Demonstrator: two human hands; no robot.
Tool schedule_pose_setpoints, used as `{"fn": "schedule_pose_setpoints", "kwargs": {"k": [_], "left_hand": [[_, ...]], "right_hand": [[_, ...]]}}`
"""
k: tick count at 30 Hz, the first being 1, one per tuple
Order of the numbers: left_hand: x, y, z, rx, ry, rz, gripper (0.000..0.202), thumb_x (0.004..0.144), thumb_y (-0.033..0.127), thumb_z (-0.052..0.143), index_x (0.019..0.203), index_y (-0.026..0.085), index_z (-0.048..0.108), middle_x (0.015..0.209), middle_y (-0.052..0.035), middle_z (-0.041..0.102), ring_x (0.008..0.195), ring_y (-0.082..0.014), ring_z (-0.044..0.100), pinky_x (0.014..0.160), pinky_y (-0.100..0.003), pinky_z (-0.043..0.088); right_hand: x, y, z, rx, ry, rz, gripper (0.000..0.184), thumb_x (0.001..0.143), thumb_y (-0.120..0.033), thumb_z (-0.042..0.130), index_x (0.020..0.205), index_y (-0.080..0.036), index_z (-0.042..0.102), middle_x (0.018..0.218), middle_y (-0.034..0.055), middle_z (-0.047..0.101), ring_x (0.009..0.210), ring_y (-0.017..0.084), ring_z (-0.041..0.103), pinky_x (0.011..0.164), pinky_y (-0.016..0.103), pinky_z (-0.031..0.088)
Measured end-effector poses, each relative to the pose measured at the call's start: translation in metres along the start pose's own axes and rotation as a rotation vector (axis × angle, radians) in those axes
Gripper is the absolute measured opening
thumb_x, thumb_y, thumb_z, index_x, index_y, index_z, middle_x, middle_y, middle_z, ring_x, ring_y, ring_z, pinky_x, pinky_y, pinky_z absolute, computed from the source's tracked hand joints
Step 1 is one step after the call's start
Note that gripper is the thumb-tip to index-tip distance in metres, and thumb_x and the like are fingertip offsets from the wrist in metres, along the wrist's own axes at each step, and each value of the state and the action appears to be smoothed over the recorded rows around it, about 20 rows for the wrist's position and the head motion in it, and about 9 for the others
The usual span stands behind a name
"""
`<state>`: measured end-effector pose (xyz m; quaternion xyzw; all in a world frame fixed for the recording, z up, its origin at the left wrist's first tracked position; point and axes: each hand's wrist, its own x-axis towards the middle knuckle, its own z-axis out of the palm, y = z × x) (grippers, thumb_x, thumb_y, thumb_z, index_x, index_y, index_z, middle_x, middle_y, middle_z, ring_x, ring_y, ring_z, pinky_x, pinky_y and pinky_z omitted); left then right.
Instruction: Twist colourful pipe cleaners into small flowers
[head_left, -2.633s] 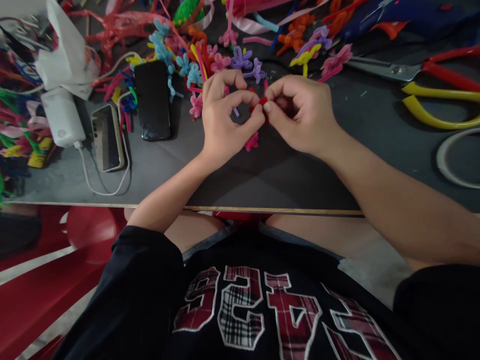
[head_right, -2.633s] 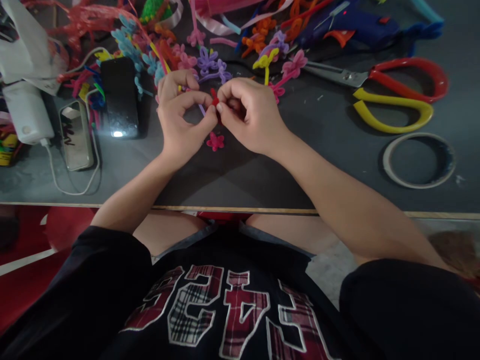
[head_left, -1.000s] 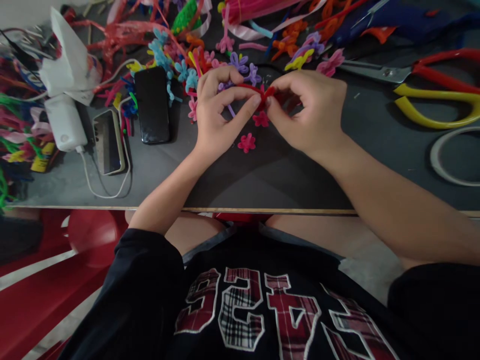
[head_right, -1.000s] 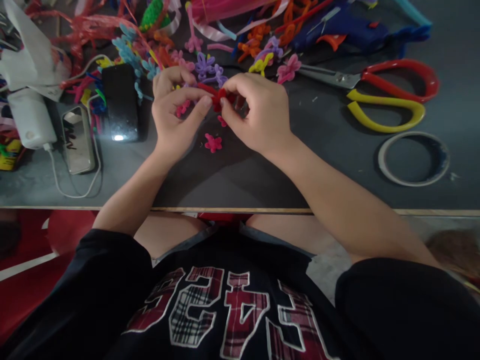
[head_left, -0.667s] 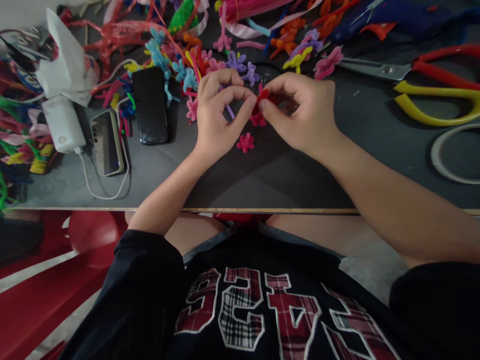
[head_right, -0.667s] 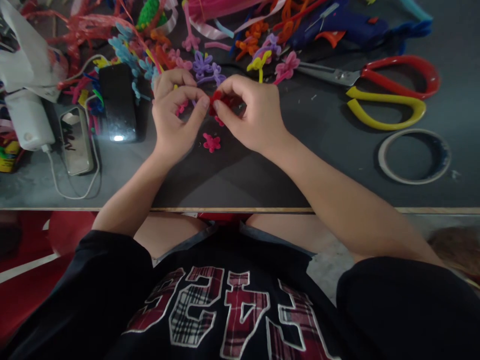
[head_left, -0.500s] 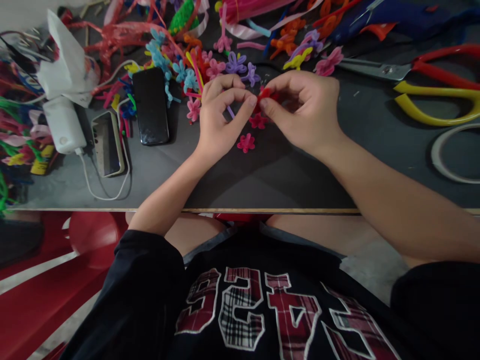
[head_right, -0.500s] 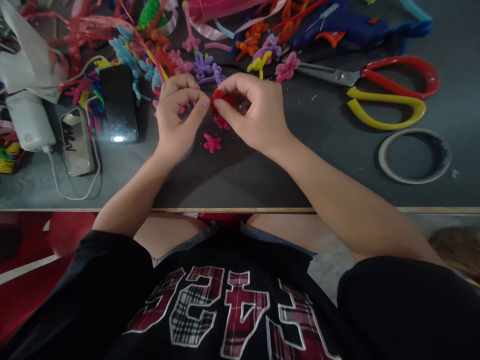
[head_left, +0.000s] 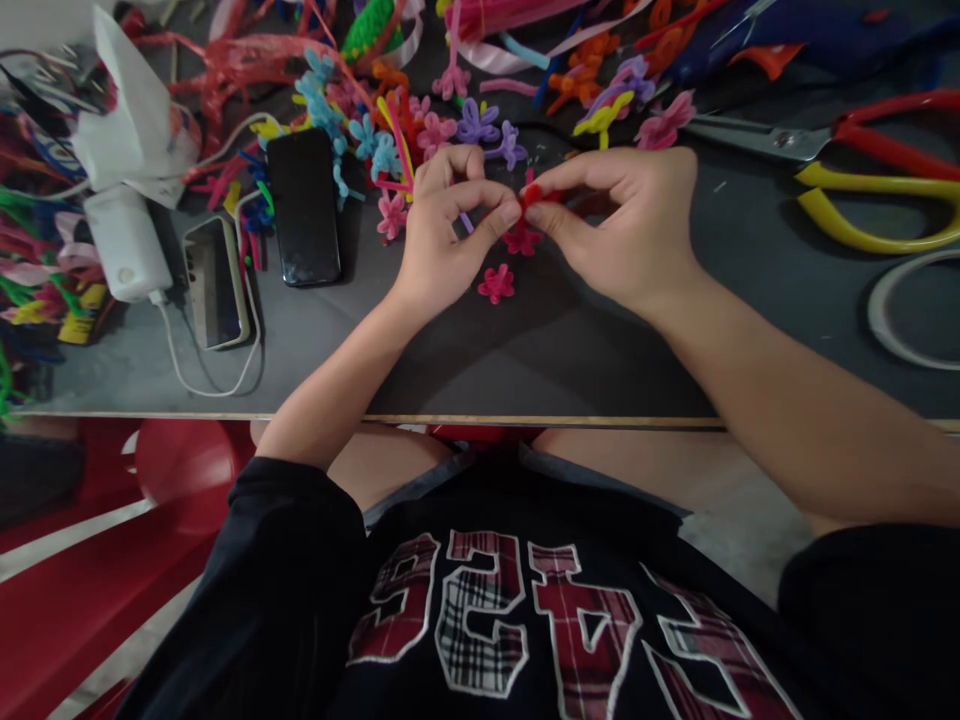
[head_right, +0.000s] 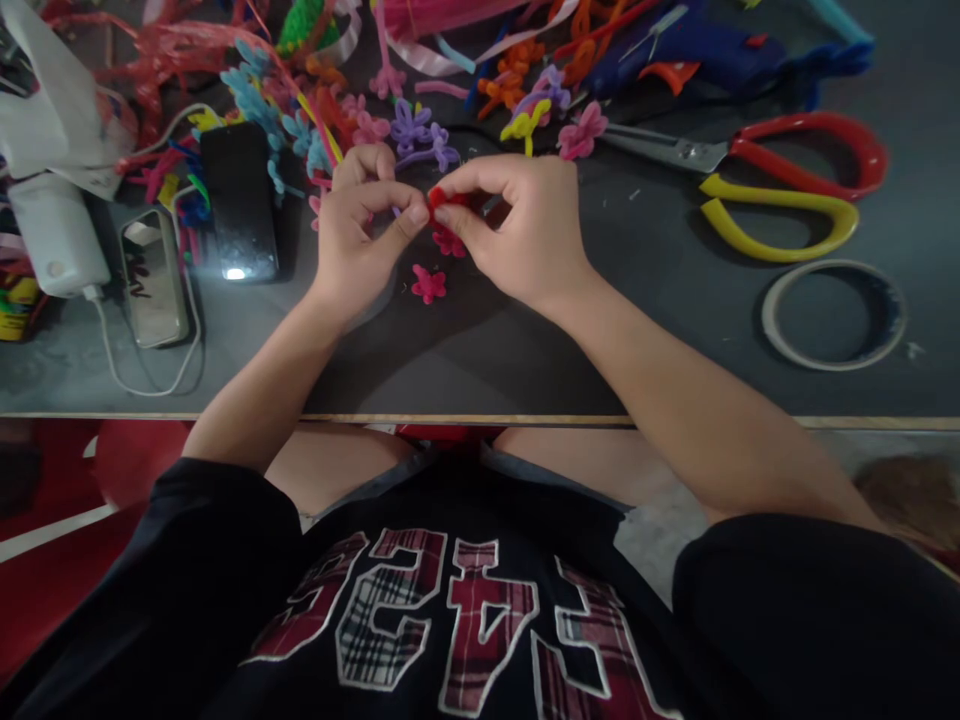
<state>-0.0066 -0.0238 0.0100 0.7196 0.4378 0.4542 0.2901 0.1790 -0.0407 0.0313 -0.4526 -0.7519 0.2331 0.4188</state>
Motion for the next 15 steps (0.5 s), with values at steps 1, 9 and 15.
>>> {"fn": "schedule_pose_setpoints", "kwargs": {"k": [1, 9, 15], "left_hand": [[0.000, -0.001, 0.001, -0.022, 0.002, -0.010, 0.039, 0.073, 0.069, 0.071, 0.073, 0.030, 0.074, 0.094, -0.0057, 0.060, 0.102, -0.0269, 0.057, 0.105, -0.048, 0.044], [-0.005, -0.021, 0.020, -0.346, -0.054, -0.282, 0.035, 0.079, 0.057, 0.074, 0.076, 0.022, 0.072, 0.075, 0.0003, 0.053, 0.090, -0.0182, 0.062, 0.101, -0.042, 0.049], [-0.006, -0.004, 0.028, -0.455, 0.046, -0.353, 0.034, 0.086, 0.045, 0.072, 0.065, 0.019, 0.064, 0.070, 0.0021, 0.051, 0.088, -0.0153, 0.065, 0.096, -0.037, 0.052]], "right_hand": [[0.000, -0.002, -0.001, -0.011, 0.002, 0.002, 0.018, 0.086, -0.041, 0.077, 0.088, -0.023, 0.076, 0.080, -0.0046, 0.076, 0.071, 0.013, 0.073, 0.060, 0.026, 0.060], [0.009, 0.006, 0.001, 0.096, -0.009, 0.148, 0.010, 0.076, -0.018, 0.085, 0.081, -0.022, 0.077, 0.079, -0.0035, 0.077, 0.072, 0.013, 0.073, 0.068, 0.027, 0.061], [0.009, 0.015, 0.005, 0.313, 0.018, 0.176, 0.031, 0.074, -0.052, 0.081, 0.090, -0.025, 0.078, 0.086, -0.0011, 0.077, 0.073, 0.010, 0.069, 0.062, 0.024, 0.059]]}}
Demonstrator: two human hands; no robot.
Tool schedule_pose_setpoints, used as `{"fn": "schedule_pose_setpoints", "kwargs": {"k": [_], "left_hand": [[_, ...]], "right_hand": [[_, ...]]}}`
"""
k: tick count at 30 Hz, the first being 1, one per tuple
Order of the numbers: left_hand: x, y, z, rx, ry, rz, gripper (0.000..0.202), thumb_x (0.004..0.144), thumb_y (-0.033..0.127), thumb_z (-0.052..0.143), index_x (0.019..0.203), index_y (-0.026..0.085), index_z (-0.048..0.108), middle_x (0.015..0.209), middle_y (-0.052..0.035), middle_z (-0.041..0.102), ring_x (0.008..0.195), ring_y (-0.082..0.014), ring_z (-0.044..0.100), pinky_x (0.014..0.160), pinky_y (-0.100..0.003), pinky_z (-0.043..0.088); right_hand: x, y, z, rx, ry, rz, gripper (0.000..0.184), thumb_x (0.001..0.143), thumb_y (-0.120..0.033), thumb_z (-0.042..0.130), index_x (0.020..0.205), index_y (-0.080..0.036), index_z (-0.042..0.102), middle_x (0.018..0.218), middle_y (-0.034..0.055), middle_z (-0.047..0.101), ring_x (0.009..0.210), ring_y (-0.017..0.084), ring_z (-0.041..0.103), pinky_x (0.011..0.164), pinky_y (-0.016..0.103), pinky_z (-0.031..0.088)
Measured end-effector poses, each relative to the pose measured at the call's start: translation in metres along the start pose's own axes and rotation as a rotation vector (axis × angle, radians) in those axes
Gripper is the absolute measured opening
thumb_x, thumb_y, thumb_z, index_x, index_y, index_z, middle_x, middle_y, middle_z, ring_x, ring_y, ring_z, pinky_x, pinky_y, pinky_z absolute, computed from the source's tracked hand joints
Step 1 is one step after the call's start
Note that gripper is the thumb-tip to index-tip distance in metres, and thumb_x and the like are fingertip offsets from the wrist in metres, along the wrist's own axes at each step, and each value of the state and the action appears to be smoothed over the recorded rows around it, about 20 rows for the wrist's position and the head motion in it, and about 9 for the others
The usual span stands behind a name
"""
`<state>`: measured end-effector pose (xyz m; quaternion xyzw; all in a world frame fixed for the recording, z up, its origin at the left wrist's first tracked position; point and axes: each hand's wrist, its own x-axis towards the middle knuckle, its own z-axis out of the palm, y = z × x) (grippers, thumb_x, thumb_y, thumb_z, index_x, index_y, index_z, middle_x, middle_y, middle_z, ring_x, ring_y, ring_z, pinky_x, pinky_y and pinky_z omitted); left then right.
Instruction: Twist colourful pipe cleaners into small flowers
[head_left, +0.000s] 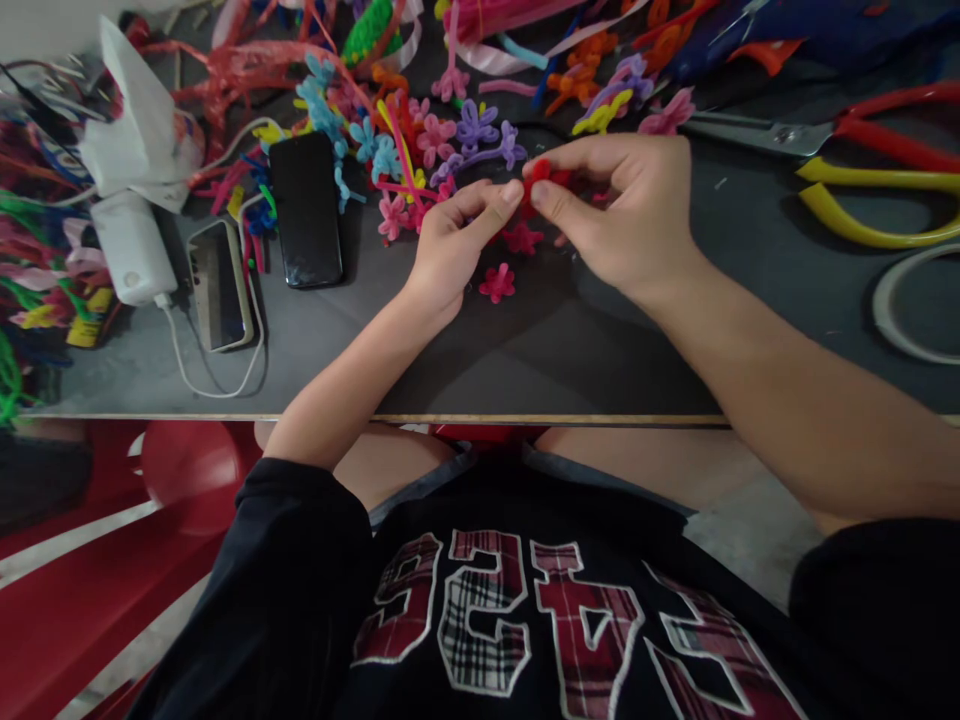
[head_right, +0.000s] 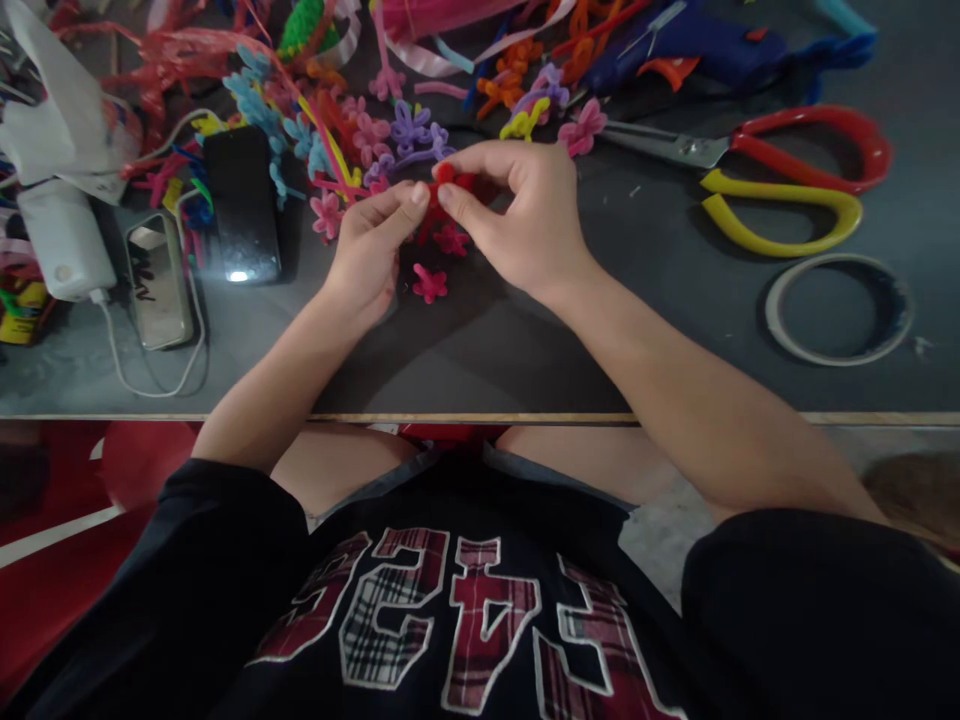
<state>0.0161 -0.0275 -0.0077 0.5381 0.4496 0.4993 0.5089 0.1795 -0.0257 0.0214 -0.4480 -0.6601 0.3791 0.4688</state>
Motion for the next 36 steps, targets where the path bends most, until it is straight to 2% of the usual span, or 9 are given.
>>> {"fn": "schedule_pose_setpoints", "kwargs": {"k": [3, 6, 9, 13, 16, 19, 23, 28, 36], "left_hand": [[-0.004, 0.017, 0.002, -0.046, 0.017, -0.103, 0.032, 0.091, 0.030, 0.068, 0.061, 0.018, 0.061, 0.068, 0.0032, 0.049, 0.081, -0.0122, 0.065, 0.089, -0.032, 0.053], [-0.004, 0.025, 0.001, -0.086, 0.091, -0.199, 0.032, 0.091, 0.019, 0.066, 0.060, 0.017, 0.061, 0.067, 0.0039, 0.051, 0.072, -0.0085, 0.061, 0.079, -0.026, 0.050], [-0.001, 0.020, -0.002, -0.067, 0.095, -0.212, 0.025, 0.089, 0.025, 0.070, 0.066, 0.018, 0.067, 0.073, 0.0033, 0.058, 0.085, -0.0125, 0.067, 0.084, -0.028, 0.052], [0.003, 0.011, -0.009, -0.005, 0.121, -0.236, 0.016, 0.089, 0.035, 0.070, 0.080, 0.023, 0.073, 0.089, 0.0006, 0.071, 0.101, -0.0192, 0.069, 0.087, -0.032, 0.055], [0.002, 0.015, -0.012, 0.064, 0.093, -0.136, 0.022, 0.089, 0.048, 0.067, 0.088, 0.027, 0.075, 0.102, 0.0002, 0.074, 0.111, -0.0216, 0.066, 0.095, -0.035, 0.054], [0.000, 0.019, -0.013, 0.170, 0.036, 0.076, 0.032, 0.077, 0.060, 0.075, 0.083, 0.029, 0.074, 0.105, -0.0003, 0.073, 0.116, -0.0240, 0.064, 0.105, -0.040, 0.050], [0.001, 0.013, -0.015, 0.270, 0.025, 0.237, 0.043, 0.071, 0.072, 0.071, 0.079, 0.030, 0.073, 0.102, -0.0040, 0.071, 0.112, -0.0263, 0.064, 0.104, -0.045, 0.050], [0.005, 0.005, -0.019, 0.293, 0.037, 0.286, 0.044, 0.074, 0.076, 0.064, 0.082, 0.034, 0.072, 0.105, -0.0047, 0.071, 0.109, -0.0271, 0.063, 0.096, -0.044, 0.052], [-0.002, 0.013, -0.018, 0.397, -0.005, 0.311, 0.034, 0.082, 0.065, 0.064, 0.088, 0.032, 0.070, 0.109, -0.0051, 0.070, 0.116, -0.0276, 0.060, 0.112, -0.050, 0.042]], "right_hand": [[0.001, 0.001, -0.001, 0.150, -0.001, 0.111, 0.045, 0.073, -0.067, 0.073, 0.088, -0.025, 0.078, 0.072, -0.0005, 0.070, 0.060, 0.009, 0.064, 0.047, 0.021, 0.053], [0.003, 0.003, -0.004, 0.205, -0.017, 0.170, 0.034, 0.078, -0.062, 0.074, 0.080, -0.028, 0.076, 0.065, -0.0011, 0.066, 0.057, 0.010, 0.065, 0.043, 0.022, 0.053], [0.004, 0.006, -0.006, 0.136, -0.038, 0.113, 0.024, 0.082, -0.055, 0.076, 0.084, -0.031, 0.076, 0.076, -0.0013, 0.071, 0.060, 0.010, 0.066, 0.046, 0.024, 0.057], [0.003, 0.005, -0.005, 0.097, -0.043, 0.081, 0.035, 0.078, -0.062, 0.075, 0.084, -0.027, 0.075, 0.078, -0.0020, 0.073, 0.059, 0.008, 0.066, 0.044, 0.021, 0.053], [0.003, -0.002, -0.002, 0.117, -0.006, 0.086, 0.035, 0.072, -0.059, 0.079, 0.080, -0.025, 0.075, 0.074, -0.0042, 0.073, 0.054, 0.004, 0.061, 0.041, 0.017, 0.047], [0.002, -0.010, 0.000, 0.138, 0.016, 0.096, 0.017, 0.069, -0.033, 0.087, 0.079, -0.024, 0.077, 0.069, -0.0080, 0.072, 0.051, 0.000, 0.058, 0.043, 0.013, 0.045], [0.002, -0.016, 0.002, 0.113, 0.007, 0.127, 0.019, 0.074, -0.007, 0.082, 0.088, -0.020, 0.078, 0.074, -0.0067, 0.075, 0.052, 0.000, 0.060, 0.046, 0.013, 0.046], [0.002, -0.013, -0.004, -0.002, -0.039, 0.056, 0.009, 0.078, -0.015, 0.082, 0.077, -0.021, 0.076, 0.063, -0.0062, 0.069, 0.048, 0.001, 0.054, 0.045, 0.016, 0.044], [0.001, -0.010, -0.006, 0.114, -0.160, 0.010, 0.016, 0.082, -0.026, 0.081, 0.073, -0.021, 0.069, 0.056, -0.0069, 0.055, 0.046, 0.001, 0.044, 0.044, 0.020, 0.037]]}}
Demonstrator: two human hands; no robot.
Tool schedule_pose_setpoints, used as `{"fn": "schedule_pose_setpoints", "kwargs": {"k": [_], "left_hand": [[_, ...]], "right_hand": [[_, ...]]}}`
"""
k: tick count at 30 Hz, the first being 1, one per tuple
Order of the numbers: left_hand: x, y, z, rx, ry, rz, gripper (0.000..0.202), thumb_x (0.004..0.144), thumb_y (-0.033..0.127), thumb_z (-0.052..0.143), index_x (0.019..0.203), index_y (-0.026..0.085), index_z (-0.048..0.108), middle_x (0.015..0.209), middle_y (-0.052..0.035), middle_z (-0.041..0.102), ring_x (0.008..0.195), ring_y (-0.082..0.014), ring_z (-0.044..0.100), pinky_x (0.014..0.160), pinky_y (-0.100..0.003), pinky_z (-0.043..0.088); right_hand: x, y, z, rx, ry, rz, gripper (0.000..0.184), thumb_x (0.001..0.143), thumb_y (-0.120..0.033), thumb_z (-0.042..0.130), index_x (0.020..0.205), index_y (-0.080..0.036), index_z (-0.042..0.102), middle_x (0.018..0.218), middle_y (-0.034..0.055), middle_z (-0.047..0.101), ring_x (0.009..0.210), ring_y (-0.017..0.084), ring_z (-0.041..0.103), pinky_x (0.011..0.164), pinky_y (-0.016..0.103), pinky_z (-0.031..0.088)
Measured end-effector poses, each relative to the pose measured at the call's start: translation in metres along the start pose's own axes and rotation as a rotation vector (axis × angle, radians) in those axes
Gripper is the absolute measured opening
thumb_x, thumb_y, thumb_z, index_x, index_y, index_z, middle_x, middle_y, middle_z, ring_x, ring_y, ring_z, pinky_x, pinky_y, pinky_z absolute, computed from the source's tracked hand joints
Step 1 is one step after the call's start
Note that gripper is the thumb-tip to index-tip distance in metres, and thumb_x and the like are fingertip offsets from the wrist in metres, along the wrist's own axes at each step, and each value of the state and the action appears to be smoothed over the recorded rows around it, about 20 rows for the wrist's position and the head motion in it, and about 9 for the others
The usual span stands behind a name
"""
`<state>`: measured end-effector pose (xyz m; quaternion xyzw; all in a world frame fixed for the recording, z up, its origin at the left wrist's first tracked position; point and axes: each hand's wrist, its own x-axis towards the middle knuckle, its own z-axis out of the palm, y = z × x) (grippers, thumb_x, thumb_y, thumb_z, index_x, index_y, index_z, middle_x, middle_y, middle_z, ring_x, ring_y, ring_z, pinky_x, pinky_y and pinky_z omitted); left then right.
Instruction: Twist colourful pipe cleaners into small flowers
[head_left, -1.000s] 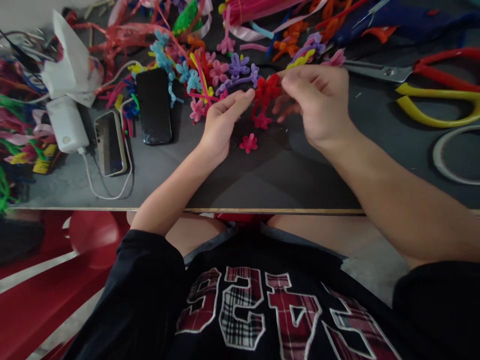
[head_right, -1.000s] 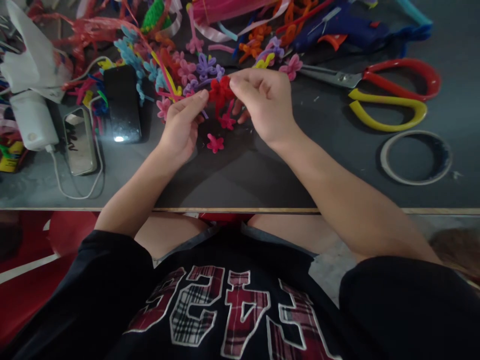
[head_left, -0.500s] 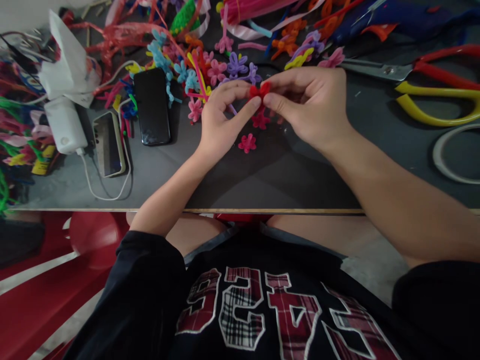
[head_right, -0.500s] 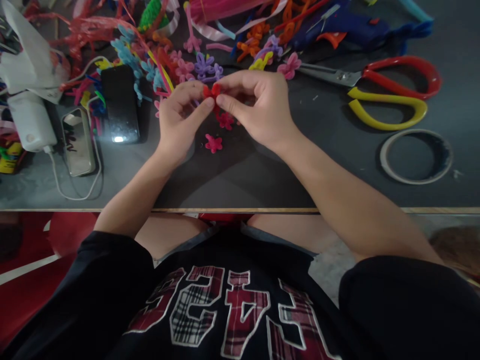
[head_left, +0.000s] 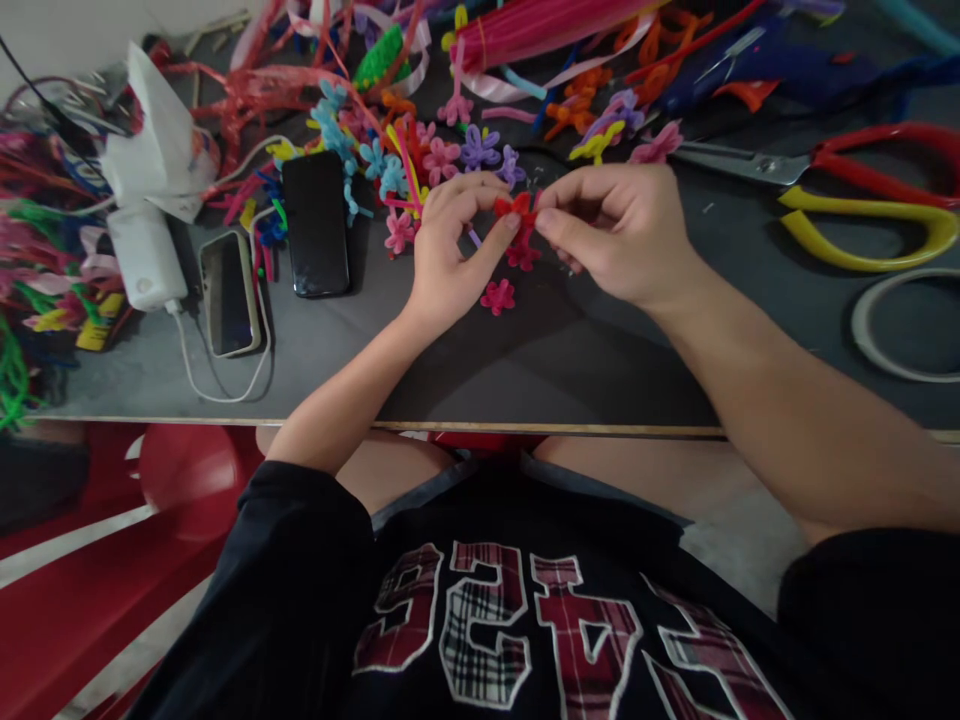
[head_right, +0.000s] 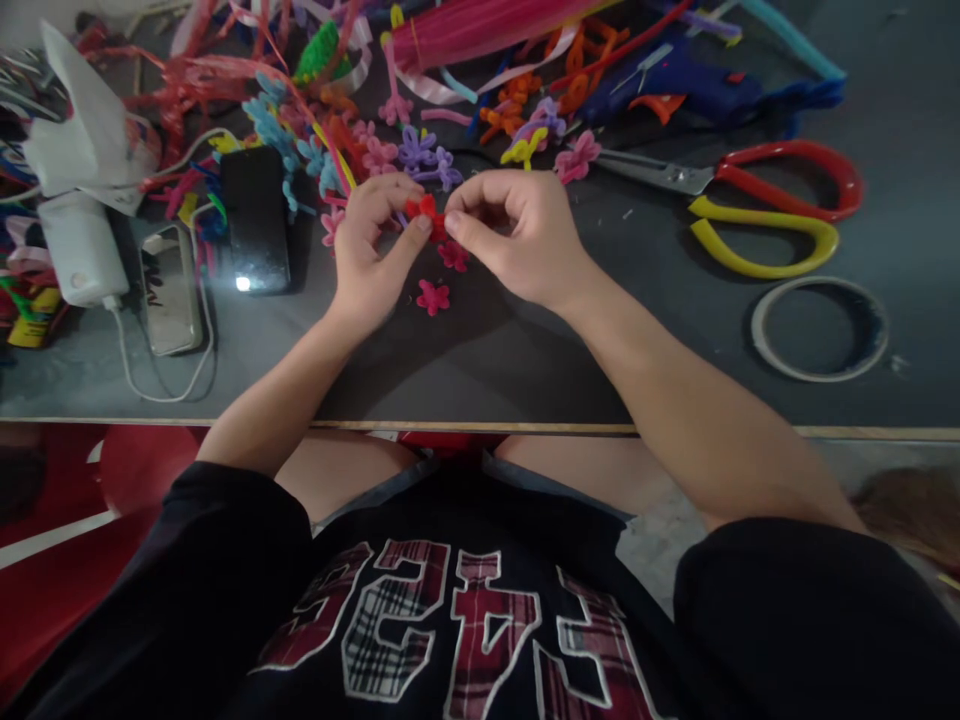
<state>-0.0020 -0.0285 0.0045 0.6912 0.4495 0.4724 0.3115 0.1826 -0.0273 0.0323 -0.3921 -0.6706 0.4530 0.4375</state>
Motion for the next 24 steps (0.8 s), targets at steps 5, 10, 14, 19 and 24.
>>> {"fn": "schedule_pose_setpoints", "kwargs": {"k": [5, 10, 14, 19, 24], "left_hand": [[-0.004, 0.001, 0.005, -0.004, 0.040, -0.015, 0.030, 0.083, 0.059, 0.066, 0.087, 0.030, 0.068, 0.109, -0.0054, 0.070, 0.117, -0.0278, 0.060, 0.113, -0.052, 0.040], [-0.006, 0.007, 0.008, 0.021, 0.075, 0.020, 0.014, 0.086, 0.045, 0.068, 0.083, 0.032, 0.066, 0.106, -0.0035, 0.071, 0.114, -0.0258, 0.061, 0.113, -0.049, 0.040], [-0.006, 0.004, 0.010, 0.055, 0.095, 0.035, 0.006, 0.086, 0.037, 0.067, 0.082, 0.033, 0.067, 0.104, -0.0023, 0.073, 0.109, -0.0254, 0.062, 0.110, -0.049, 0.042], [-0.006, 0.001, 0.010, 0.038, 0.080, 0.004, 0.011, 0.085, 0.043, 0.069, 0.083, 0.033, 0.066, 0.106, -0.0018, 0.072, 0.113, -0.0262, 0.060, 0.112, -0.049, 0.040], [-0.005, 0.001, 0.010, 0.047, 0.054, 0.007, 0.021, 0.086, 0.050, 0.068, 0.085, 0.030, 0.065, 0.110, -0.0030, 0.071, 0.118, -0.0261, 0.057, 0.116, -0.048, 0.034]], "right_hand": [[-0.004, 0.004, 0.005, 0.087, -0.031, 0.090, 0.026, 0.081, -0.044, 0.080, 0.076, -0.022, 0.068, 0.063, -0.0050, 0.058, 0.049, 0.002, 0.043, 0.045, 0.020, 0.036], [-0.009, -0.001, 0.007, 0.013, 0.017, 0.088, 0.041, 0.078, -0.061, 0.076, 0.078, -0.021, 0.071, 0.068, -0.0024, 0.063, 0.051, 0.004, 0.049, 0.047, 0.022, 0.042], [-0.010, -0.002, 0.008, -0.021, 0.049, 0.024, 0.041, 0.074, -0.061, 0.079, 0.074, -0.021, 0.071, 0.063, -0.0020, 0.061, 0.053, 0.006, 0.052, 0.050, 0.023, 0.045], [-0.010, 0.005, 0.011, -0.039, 0.032, 0.066, 0.058, 0.072, -0.081, 0.063, 0.075, -0.023, 0.067, 0.066, -0.0003, 0.062, 0.054, 0.008, 0.053, 0.049, 0.026, 0.046], [-0.011, 0.004, 0.016, -0.033, 0.036, 0.033, 0.061, 0.072, -0.085, 0.059, 0.076, -0.024, 0.061, 0.066, 0.0009, 0.060, 0.057, 0.010, 0.055, 0.051, 0.029, 0.048]]}}
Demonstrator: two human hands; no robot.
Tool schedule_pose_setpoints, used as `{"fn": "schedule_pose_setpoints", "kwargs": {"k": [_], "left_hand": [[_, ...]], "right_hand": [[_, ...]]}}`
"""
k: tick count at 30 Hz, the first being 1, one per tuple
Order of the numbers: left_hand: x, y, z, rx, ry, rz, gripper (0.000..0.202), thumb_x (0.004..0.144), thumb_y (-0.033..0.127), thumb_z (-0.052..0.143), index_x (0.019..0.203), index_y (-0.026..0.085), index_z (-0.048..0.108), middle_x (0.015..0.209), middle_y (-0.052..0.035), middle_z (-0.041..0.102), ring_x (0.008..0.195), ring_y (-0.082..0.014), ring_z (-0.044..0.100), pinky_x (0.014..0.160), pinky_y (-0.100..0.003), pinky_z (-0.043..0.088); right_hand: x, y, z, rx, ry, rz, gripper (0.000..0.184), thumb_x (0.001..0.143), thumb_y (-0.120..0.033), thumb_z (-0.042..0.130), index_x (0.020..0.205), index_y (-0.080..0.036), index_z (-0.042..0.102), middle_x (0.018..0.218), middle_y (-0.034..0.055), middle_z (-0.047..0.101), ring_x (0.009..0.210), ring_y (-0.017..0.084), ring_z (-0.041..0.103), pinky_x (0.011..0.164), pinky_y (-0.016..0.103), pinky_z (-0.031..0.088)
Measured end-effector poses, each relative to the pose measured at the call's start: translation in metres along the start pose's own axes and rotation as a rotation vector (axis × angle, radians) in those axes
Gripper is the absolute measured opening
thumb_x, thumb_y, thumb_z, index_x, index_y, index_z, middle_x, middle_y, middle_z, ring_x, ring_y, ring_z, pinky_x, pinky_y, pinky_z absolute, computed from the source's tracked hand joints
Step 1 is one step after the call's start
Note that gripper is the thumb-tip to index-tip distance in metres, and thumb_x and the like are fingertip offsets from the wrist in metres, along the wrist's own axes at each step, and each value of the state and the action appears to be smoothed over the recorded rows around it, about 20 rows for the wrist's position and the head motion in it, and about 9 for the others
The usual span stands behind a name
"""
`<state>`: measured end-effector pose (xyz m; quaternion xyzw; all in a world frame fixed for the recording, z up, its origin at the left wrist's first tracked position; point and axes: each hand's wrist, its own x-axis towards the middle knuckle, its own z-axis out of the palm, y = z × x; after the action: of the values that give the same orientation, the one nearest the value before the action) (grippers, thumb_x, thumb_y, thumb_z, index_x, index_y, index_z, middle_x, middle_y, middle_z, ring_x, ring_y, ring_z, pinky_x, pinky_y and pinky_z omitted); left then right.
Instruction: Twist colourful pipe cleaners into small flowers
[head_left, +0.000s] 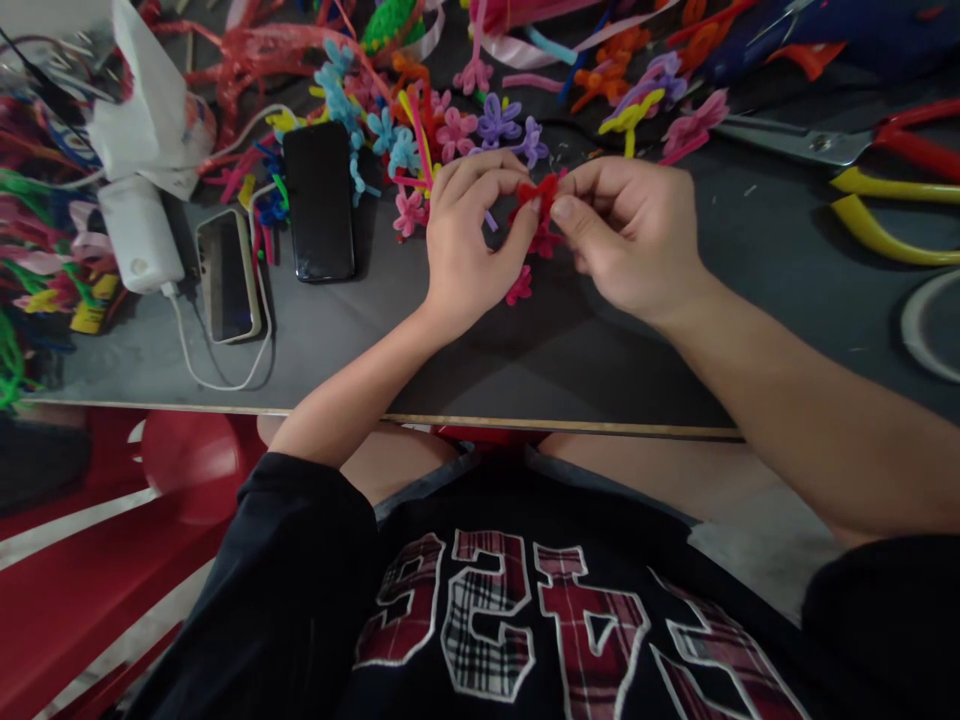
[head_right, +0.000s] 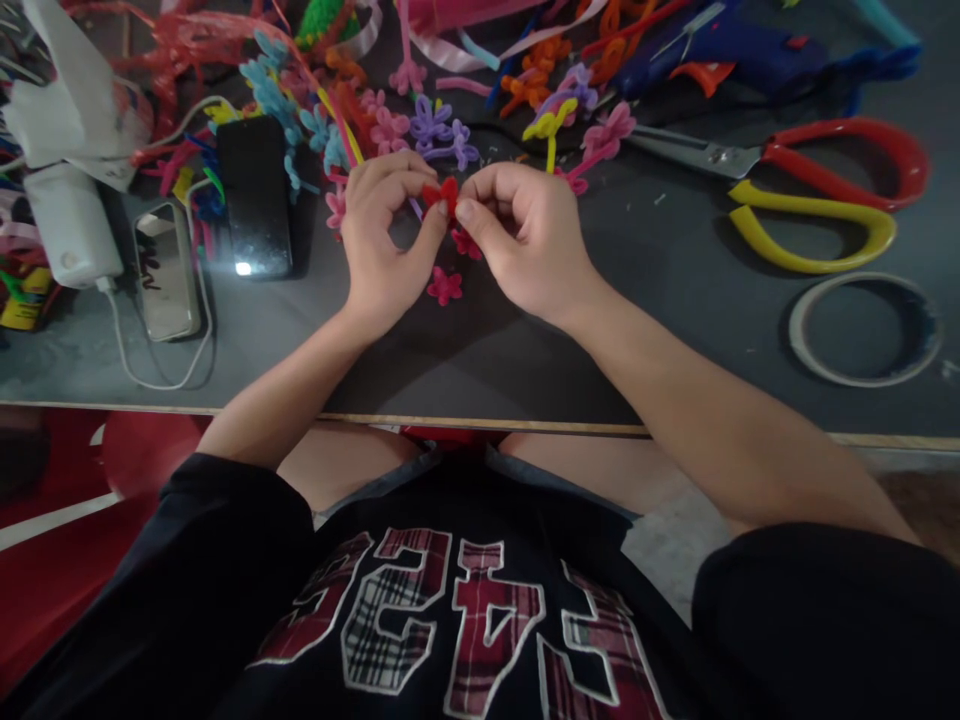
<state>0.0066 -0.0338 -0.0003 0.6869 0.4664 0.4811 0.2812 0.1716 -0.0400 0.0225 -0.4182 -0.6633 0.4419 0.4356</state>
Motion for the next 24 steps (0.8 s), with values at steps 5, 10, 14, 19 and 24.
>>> {"fn": "schedule_pose_setpoints", "kwargs": {"k": [5, 10, 14, 19, 24], "left_hand": [[0.005, -0.002, -0.001, -0.023, 0.041, 0.038, 0.046, 0.082, 0.077, 0.054, 0.085, 0.031, 0.064, 0.107, 0.0005, 0.072, 0.112, -0.0228, 0.059, 0.112, -0.048, 0.036], [0.005, 0.005, -0.002, -0.030, 0.121, -0.001, 0.046, 0.082, 0.076, 0.055, 0.084, 0.031, 0.066, 0.104, -0.0015, 0.071, 0.112, -0.0238, 0.061, 0.108, -0.045, 0.041], [0.004, -0.003, 0.007, -0.238, 0.079, -0.177, 0.038, 0.086, 0.067, 0.059, 0.086, 0.030, 0.064, 0.094, -0.0011, 0.068, 0.101, -0.0202, 0.064, 0.092, -0.036, 0.050], [0.003, -0.008, 0.010, -0.321, 0.032, -0.250, 0.032, 0.086, 0.060, 0.065, 0.086, 0.027, 0.066, 0.089, -0.0002, 0.068, 0.095, -0.0173, 0.064, 0.092, -0.033, 0.051], [0.008, -0.012, 0.003, -0.282, -0.005, -0.169, 0.041, 0.079, 0.070, 0.066, 0.081, 0.030, 0.069, 0.091, -0.0014, 0.070, 0.095, -0.0216, 0.065, 0.090, -0.039, 0.052]], "right_hand": [[0.004, 0.003, 0.002, 0.063, 0.049, -0.055, 0.051, 0.080, -0.075, 0.064, 0.077, -0.024, 0.059, 0.069, 0.0017, 0.060, 0.062, 0.012, 0.057, 0.057, 0.030, 0.051], [0.008, 0.013, -0.001, -0.011, 0.099, -0.059, 0.018, 0.087, -0.041, 0.076, 0.087, -0.026, 0.065, 0.081, 0.0015, 0.068, 0.072, 0.014, 0.065, 0.059, 0.028, 0.052], [0.004, 0.012, 0.002, -0.182, 0.129, -0.114, 0.015, 0.084, -0.038, 0.079, 0.087, -0.027, 0.069, 0.082, 0.0008, 0.072, 0.072, 0.015, 0.066, 0.060, 0.030, 0.053], [0.004, 0.013, 0.004, -0.196, 0.123, -0.106, 0.032, 0.090, -0.057, 0.067, 0.087, -0.026, 0.067, 0.080, 0.0028, 0.070, 0.070, 0.015, 0.064, 0.065, 0.032, 0.054], [0.009, 0.013, -0.004, -0.146, 0.131, -0.059, 0.043, 0.088, -0.071, 0.058, 0.085, -0.028, 0.063, 0.075, 0.0021, 0.067, 0.067, 0.015, 0.063, 0.063, 0.032, 0.054]]}}
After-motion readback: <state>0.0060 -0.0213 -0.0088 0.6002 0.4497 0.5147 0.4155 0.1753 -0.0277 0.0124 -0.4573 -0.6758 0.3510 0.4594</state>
